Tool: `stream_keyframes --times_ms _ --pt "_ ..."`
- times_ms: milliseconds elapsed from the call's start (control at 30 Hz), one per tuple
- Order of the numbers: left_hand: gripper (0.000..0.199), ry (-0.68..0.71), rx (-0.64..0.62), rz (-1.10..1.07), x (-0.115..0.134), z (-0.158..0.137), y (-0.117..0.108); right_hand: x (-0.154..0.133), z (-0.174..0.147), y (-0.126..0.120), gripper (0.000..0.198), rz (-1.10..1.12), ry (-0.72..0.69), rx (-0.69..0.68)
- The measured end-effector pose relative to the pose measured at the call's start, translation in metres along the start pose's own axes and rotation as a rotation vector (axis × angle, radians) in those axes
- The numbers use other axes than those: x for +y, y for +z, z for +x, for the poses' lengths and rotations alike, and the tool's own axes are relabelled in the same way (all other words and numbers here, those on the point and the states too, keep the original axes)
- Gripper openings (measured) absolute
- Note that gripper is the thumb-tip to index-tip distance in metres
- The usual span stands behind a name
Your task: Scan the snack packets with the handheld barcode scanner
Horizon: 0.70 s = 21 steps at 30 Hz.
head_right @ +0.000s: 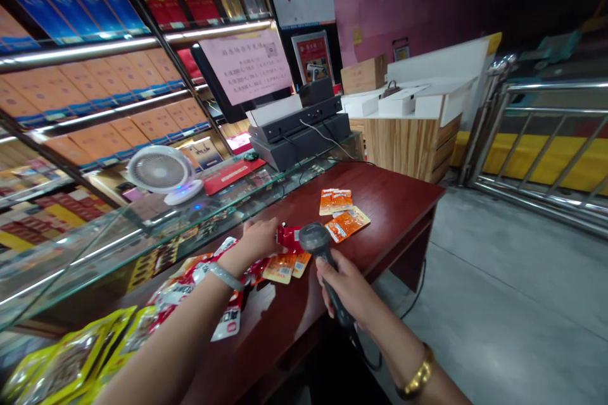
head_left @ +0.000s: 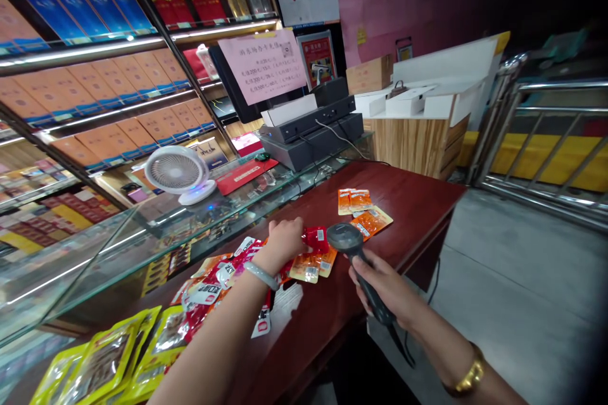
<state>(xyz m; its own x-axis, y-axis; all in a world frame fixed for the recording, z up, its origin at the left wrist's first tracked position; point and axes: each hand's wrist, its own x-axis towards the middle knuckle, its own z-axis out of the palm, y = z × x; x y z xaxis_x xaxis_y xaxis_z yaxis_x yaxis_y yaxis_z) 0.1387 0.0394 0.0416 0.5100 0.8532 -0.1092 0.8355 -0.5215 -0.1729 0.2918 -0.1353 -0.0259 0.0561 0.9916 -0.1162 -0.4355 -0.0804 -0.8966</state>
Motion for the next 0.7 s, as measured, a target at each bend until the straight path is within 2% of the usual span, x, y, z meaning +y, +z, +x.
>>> stream_keyframes --times_ms 100,233,333,433,567,700 --pt "0.057 -0.008 0.079 0.057 0.011 0.0 -0.002 0.005 -0.006 -0.002 0.036 -0.014 0.011 0.033" --pt "0.045 0.065 0.228 -0.089 0.051 0.011 0.006 0.008 -0.016 -0.01 0.039 -0.029 0.026 0.094" --pt "0.031 0.131 0.253 -0.203 0.087 0.026 0.02 0.009 -0.024 -0.019 0.041 -0.048 0.024 0.174" --pt "0.028 0.106 0.262 -0.25 0.112 0.039 0.036 0.01 -0.031 -0.029 0.04 -0.06 0.0 0.233" --pt "0.035 0.038 0.284 -0.25 0.123 0.046 0.042 0.007 -0.038 -0.036 0.04 -0.049 0.005 0.238" --pt "0.043 0.053 0.229 -0.224 0.114 0.033 0.031 0.005 -0.039 -0.034 0.047 -0.055 0.022 0.262"
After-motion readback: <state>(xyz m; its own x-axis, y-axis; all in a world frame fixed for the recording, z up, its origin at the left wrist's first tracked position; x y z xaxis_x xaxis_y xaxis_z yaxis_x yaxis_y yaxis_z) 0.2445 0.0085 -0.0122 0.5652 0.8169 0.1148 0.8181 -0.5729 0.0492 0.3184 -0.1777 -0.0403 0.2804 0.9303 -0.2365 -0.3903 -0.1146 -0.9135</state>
